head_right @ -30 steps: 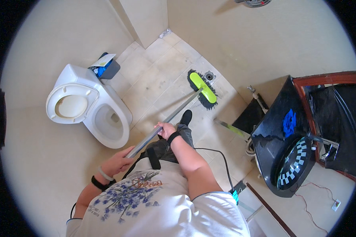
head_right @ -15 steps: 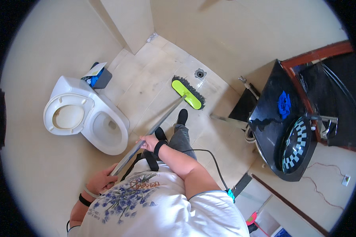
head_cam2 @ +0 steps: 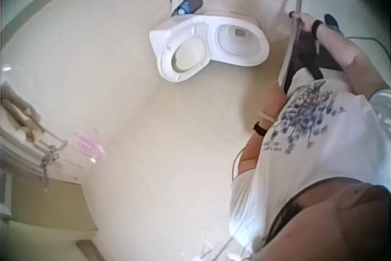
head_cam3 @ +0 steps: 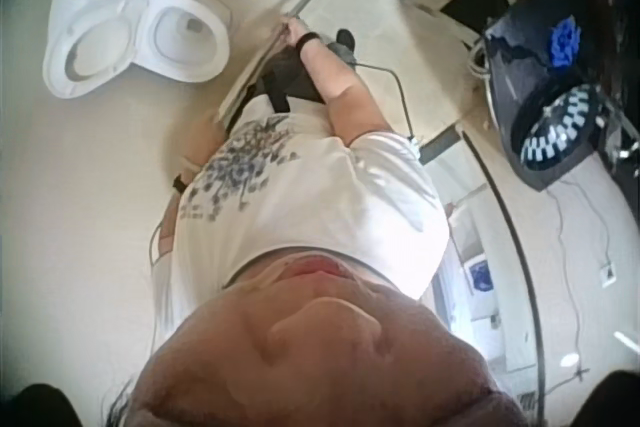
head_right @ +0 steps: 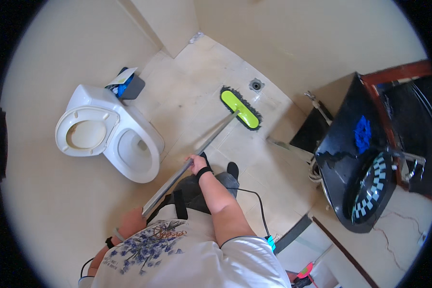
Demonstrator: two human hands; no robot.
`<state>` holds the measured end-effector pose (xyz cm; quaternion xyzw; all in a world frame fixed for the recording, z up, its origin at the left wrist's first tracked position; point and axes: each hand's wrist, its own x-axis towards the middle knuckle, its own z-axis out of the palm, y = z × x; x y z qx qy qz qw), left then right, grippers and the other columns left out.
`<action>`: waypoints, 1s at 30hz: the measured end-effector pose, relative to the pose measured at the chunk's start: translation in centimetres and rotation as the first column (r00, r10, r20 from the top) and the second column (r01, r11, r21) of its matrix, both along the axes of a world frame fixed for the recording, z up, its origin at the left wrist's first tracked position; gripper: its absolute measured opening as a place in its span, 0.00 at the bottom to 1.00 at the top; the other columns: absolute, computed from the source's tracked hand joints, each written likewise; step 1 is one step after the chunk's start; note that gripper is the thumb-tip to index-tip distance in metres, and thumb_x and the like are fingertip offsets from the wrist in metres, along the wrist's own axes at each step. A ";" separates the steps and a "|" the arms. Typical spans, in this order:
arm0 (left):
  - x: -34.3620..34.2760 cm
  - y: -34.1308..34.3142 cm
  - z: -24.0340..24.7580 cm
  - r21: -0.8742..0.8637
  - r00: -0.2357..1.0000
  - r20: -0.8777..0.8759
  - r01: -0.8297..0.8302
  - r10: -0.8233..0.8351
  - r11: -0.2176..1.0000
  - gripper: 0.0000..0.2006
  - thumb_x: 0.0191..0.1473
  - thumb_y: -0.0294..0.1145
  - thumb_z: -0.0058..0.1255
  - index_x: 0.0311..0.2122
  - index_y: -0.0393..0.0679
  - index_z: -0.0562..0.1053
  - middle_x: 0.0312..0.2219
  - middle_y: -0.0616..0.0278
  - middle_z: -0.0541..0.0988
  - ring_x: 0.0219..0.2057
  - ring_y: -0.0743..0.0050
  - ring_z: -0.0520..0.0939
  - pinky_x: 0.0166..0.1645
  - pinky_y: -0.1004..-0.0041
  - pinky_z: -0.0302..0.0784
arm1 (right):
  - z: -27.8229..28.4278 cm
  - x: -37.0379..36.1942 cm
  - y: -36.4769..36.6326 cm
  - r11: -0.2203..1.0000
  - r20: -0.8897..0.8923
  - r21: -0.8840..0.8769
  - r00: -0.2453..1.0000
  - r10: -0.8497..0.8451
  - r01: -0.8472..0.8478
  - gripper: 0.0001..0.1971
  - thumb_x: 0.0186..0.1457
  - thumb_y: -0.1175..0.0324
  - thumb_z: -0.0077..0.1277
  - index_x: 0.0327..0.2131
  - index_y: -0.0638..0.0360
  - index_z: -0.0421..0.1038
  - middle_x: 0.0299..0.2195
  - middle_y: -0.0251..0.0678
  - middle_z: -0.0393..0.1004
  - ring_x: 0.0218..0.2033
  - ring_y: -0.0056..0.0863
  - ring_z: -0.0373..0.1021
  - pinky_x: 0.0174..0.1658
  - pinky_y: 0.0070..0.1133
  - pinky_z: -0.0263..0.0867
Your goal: Mopping the floor of a bathroom using a long-handled microfiber mop.
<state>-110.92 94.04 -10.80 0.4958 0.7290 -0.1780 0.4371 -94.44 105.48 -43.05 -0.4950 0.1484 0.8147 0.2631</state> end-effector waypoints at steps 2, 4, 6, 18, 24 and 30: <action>1.2 -0.4 0.2 0.003 0.981 -0.169 0.095 -0.093 0.995 0.09 0.39 0.32 0.45 0.26 0.37 0.65 0.20 0.46 0.71 0.22 0.50 0.73 0.27 0.61 0.67 | -0.5 0.5 0.6 0.998 0.042 -0.041 0.998 -0.043 0.045 0.05 0.47 0.72 0.41 0.25 0.64 0.60 0.20 0.41 0.65 0.22 0.34 0.64 0.29 0.30 0.64; 1.9 -2.3 -0.3 0.062 0.984 -0.176 -0.005 0.015 0.998 0.11 0.39 0.35 0.47 0.26 0.39 0.65 0.18 0.49 0.71 0.22 0.53 0.73 0.26 0.61 0.67 | -0.2 0.3 0.2 0.991 0.096 -0.094 0.992 -0.088 0.097 0.05 0.46 0.72 0.41 0.23 0.64 0.61 0.20 0.41 0.64 0.21 0.33 0.63 0.27 0.28 0.63; 2.0 -4.2 -0.7 0.054 0.973 -0.214 -0.080 0.090 0.995 0.11 0.38 0.36 0.48 0.25 0.39 0.66 0.18 0.50 0.71 0.22 0.53 0.73 0.25 0.62 0.66 | 0.1 0.4 -0.7 0.897 0.248 0.244 0.918 0.309 -0.368 0.06 0.42 0.73 0.43 0.18 0.63 0.61 0.19 0.41 0.64 0.21 0.33 0.63 0.27 0.24 0.62; 6.2 -17.7 -3.0 0.126 0.898 -0.098 -0.416 0.429 0.900 0.12 0.37 0.39 0.51 0.23 0.40 0.69 0.15 0.50 0.71 0.19 0.52 0.72 0.22 0.65 0.65 | 6.1 3.8 -5.0 -0.071 0.824 0.554 0.534 0.190 -0.830 0.07 0.30 0.81 0.44 0.20 0.62 0.65 0.14 0.40 0.64 0.16 0.29 0.63 0.19 0.21 0.58; 9.2 -20.3 -3.0 0.260 0.868 -0.095 -0.450 0.487 0.854 0.12 0.37 0.39 0.50 0.22 0.39 0.69 0.15 0.50 0.70 0.19 0.52 0.72 0.22 0.64 0.65 | 7.9 4.2 -4.8 0.588 0.412 0.533 0.794 0.448 -0.608 0.05 0.34 0.82 0.42 0.19 0.62 0.65 0.12 0.36 0.59 0.16 0.23 0.58 0.19 0.20 0.55; 9.8 -22.7 -1.5 0.199 0.875 -0.138 -0.434 0.464 0.879 0.13 0.38 0.39 0.50 0.22 0.39 0.68 0.15 0.50 0.70 0.20 0.52 0.72 0.23 0.65 0.66 | 11.7 5.3 -6.9 -0.093 0.714 0.691 0.656 0.245 -0.717 0.01 0.36 0.78 0.44 0.17 0.63 0.64 0.14 0.35 0.62 0.16 0.25 0.60 0.18 0.19 0.55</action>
